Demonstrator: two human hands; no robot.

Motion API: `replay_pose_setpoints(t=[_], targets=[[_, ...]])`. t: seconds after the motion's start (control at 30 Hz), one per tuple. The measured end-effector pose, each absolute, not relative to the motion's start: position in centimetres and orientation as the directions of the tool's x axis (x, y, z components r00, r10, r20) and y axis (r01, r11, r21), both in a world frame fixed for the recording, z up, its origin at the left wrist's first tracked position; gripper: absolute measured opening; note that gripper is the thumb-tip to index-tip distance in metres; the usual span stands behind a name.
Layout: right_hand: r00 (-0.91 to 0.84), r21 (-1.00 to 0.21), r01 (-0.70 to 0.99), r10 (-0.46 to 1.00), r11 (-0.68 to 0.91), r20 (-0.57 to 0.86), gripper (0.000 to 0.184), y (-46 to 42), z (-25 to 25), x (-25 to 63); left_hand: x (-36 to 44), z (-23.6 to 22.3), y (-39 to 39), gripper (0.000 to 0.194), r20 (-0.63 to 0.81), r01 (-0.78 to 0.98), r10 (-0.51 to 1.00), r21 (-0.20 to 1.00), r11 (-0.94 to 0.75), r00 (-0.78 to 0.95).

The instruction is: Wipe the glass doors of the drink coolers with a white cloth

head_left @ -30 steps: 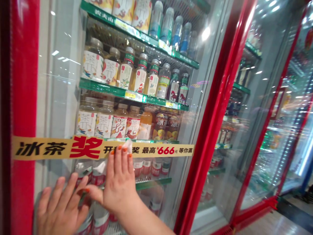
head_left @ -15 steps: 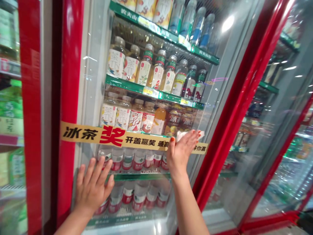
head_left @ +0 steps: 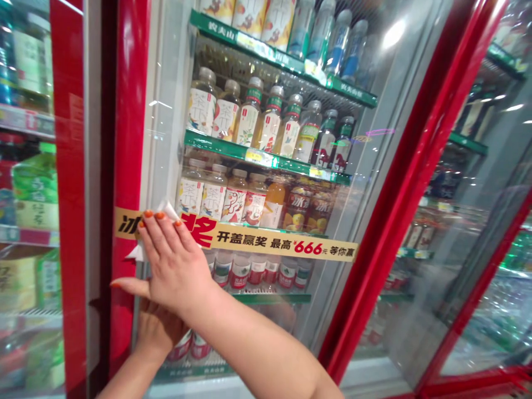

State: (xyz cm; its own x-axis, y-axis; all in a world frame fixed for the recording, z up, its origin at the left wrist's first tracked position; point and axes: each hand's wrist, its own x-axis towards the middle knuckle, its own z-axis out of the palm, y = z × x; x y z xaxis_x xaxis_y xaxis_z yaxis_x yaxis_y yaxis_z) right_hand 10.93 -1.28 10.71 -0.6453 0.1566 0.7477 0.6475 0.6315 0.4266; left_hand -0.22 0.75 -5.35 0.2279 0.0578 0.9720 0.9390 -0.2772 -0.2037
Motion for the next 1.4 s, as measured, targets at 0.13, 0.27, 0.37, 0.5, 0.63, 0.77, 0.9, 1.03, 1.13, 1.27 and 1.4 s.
replay_pose_setpoints(t=[0.13, 0.27, 0.37, 0.5, 0.63, 0.77, 0.9, 1.03, 1.13, 1.27, 1.4], targets=[[-0.628, 0.430, 0.671, 0.155, 0.604, 0.762, 0.092, -1.3, 10.9, 11.9, 0.5, -5.5, 0.4, 0.089, 0.984, 0.944, 0.090, -0.122, -0.305, 0.156], [-0.506, 0.340, 0.776, 0.203, 0.531, 0.838, 0.096, 0.3, 8.6, 17.8, 1.7, -4.9, -0.6, 0.089, 0.989, 0.949, 0.089, -0.087, -0.303, 0.120], [-0.363, 0.262, 0.891, 0.234, 0.370, 0.902, 0.104, 1.9, 5.2, 24.6, 2.4, -4.1, -1.2, 0.082, 0.991, 0.952, 0.112, -0.035, -0.306, 0.072], [-0.120, 0.057, 0.976, 0.296, 0.212, 0.947, 0.096, 3.2, 1.8, 33.7, 2.7, -3.7, -1.3, 0.080, 0.993, 0.949, 0.092, -0.040, -0.312, 0.072], [0.128, -0.172, 0.974, 0.273, 0.146, 0.954, 0.092, 4.0, 2.7, 38.6, 2.9, -3.8, -1.1, 0.078, 0.995, 0.949, 0.086, -0.027, -0.313, 0.056], [0.179, -0.232, 0.954, 0.261, 0.189, 0.949, 0.091, 4.2, 4.8, 34.3, 3.0, -3.6, -1.2, 0.079, 0.994, 0.957, 0.079, -0.050, -0.286, 0.076], [-0.339, 0.220, 0.875, 0.221, 0.431, 0.915, 0.101, 2.3, 3.7, 25.4, 2.8, -3.4, -1.3, 0.079, 0.992, 0.963, 0.074, -0.083, -0.255, 0.105], [-0.716, 0.596, 0.605, 0.035, 0.528, 0.697, 0.099, 1.2, 2.7, 23.9, 2.7, -3.5, -1.2, 0.077, 0.991, 0.967, 0.063, -0.104, -0.233, 0.122], [-0.516, 0.411, 0.799, 0.148, 0.440, 0.844, 0.101, 2.3, 5.7, 27.6, 2.7, -3.6, -1.2, 0.077, 0.990, 0.969, 0.074, -0.102, -0.226, 0.121], [-0.077, 0.015, 0.951, 0.190, 0.310, 0.979, 0.093, 4.2, 10.8, 30.9, 2.8, -3.6, -1.2, 0.078, 0.991, 0.968, 0.074, -0.090, -0.235, 0.110], [-0.097, 0.037, 0.947, 0.173, 0.319, 0.980, 0.097, 3.8, 9.2, 28.2, 2.8, -3.4, -1.4, 0.078, 0.991, 0.961, 0.074, -0.091, -0.260, 0.114]])
